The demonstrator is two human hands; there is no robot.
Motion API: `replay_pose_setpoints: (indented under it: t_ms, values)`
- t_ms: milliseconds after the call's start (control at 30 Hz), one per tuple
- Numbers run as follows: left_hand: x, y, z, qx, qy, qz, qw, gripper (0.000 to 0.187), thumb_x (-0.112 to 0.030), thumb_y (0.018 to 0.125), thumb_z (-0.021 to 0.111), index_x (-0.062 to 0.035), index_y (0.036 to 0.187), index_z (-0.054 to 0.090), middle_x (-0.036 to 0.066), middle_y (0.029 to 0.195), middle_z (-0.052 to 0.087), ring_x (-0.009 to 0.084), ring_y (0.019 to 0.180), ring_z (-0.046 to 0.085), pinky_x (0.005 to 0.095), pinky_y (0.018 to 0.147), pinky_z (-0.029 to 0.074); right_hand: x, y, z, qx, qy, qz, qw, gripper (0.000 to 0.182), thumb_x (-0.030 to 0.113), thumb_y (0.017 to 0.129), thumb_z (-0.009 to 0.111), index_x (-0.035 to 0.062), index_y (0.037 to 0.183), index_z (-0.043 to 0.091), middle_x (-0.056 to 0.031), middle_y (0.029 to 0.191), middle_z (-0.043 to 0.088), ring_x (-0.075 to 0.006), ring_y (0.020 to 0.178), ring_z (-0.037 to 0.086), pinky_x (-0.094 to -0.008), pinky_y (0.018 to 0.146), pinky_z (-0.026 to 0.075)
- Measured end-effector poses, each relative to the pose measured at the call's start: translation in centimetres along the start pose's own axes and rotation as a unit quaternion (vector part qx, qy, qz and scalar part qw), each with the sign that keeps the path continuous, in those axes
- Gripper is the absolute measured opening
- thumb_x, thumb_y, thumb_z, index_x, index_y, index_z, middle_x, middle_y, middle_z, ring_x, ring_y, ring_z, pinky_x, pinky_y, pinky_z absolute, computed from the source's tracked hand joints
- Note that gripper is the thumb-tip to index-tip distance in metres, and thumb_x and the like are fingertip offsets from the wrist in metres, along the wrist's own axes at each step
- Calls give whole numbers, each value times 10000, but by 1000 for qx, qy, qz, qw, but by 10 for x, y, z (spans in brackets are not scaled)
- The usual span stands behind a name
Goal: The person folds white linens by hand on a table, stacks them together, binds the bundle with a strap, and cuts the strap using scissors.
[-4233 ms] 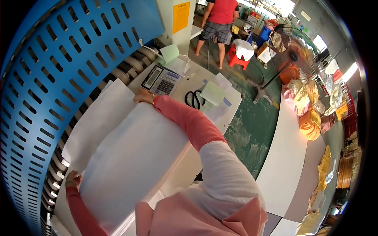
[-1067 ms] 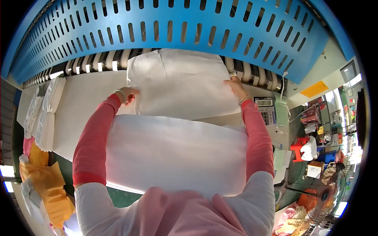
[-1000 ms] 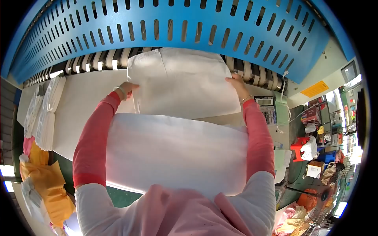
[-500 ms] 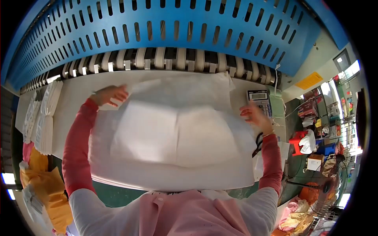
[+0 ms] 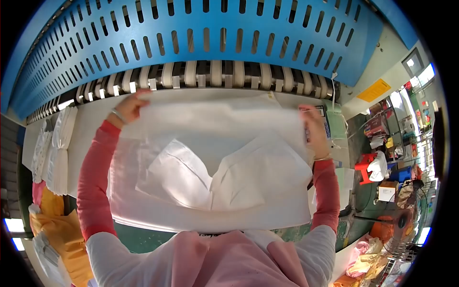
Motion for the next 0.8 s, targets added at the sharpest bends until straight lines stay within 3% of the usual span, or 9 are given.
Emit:
replay_pose_setpoints:
  t_ms: [100,167,267,367,500,600,700,767,800]
  values:
    - [-105,-48,32,29,58,211,975,359,-69,871,536,-92,1224,476,41,1016,596,116,892,581,259,782,480,103,-5,-34,-127,10,-255,959,281,146,861,558,34,1117,574,47,866,548,-22,753,440,-178,644,342]
    - [-161,-73,45,30,62,340,938,323,-119,891,535,-107,1210,487,40,1040,612,117,920,588,270,801,483,148,-9,-54,-199,54,-327,922,300,131,895,528,1,1165,543,5,959,562,-56,828,496,-192,721,389]
    - [-222,-97,56,-13,99,445,890,270,-187,888,565,-136,1151,536,24,1037,625,118,930,595,286,819,488,227,-23,-26,-124,194,-293,928,325,110,911,509,-8,1214,510,-43,1018,577,-102,934,535,-226,816,419]
    - [-274,-83,40,12,180,473,862,278,-230,884,580,-144,1146,542,3,1024,600,108,951,554,259,828,435,230,15,-56,-40,184,-252,949,339,94,907,506,-6,1230,501,-78,1075,576,-130,1017,537,-267,871,429]
    - [-293,-53,44,30,190,489,851,249,-192,896,567,-106,1129,558,-8,983,590,98,912,536,254,840,415,242,47,-57,-103,-12,-333,937,370,142,894,558,45,1248,511,-50,1084,567,-103,918,518,-213,829,385]
    - [-294,-49,56,-10,179,511,840,237,-195,896,570,-90,1108,579,-7,965,584,95,902,525,243,843,408,248,60,-57,-116,29,-356,927,399,140,879,585,59,1261,506,-42,1049,577,-98,904,505,-199,827,366]
    - [-307,-58,70,122,85,556,818,67,-83,841,594,-47,897,588,8,867,598,119,838,571,257,788,451,258,60,-62,-94,124,-385,910,409,129,879,580,54,1272,496,-46,1036,589,-102,923,515,-206,841,373]
    - [-328,-38,29,115,-46,562,818,41,-87,845,586,-53,868,580,-1,822,575,110,804,553,253,753,438,268,56,-69,-72,156,-390,904,410,124,879,577,52,1274,495,-50,1033,594,-106,933,521,-209,849,377]
    - [-327,-44,35,93,-37,560,822,29,-83,848,579,-56,856,577,-2,808,568,109,794,548,252,743,434,271,57,-77,-64,149,-386,908,407,122,879,576,51,1271,497,-52,1035,596,-107,938,523,-211,853,378]
Point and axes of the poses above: each hand's wrist, its own y-axis towards the middle knuckle, its own z-axis out of the palm, x = y × z, the point moved 3 cm from there along y, towards the middle knuckle
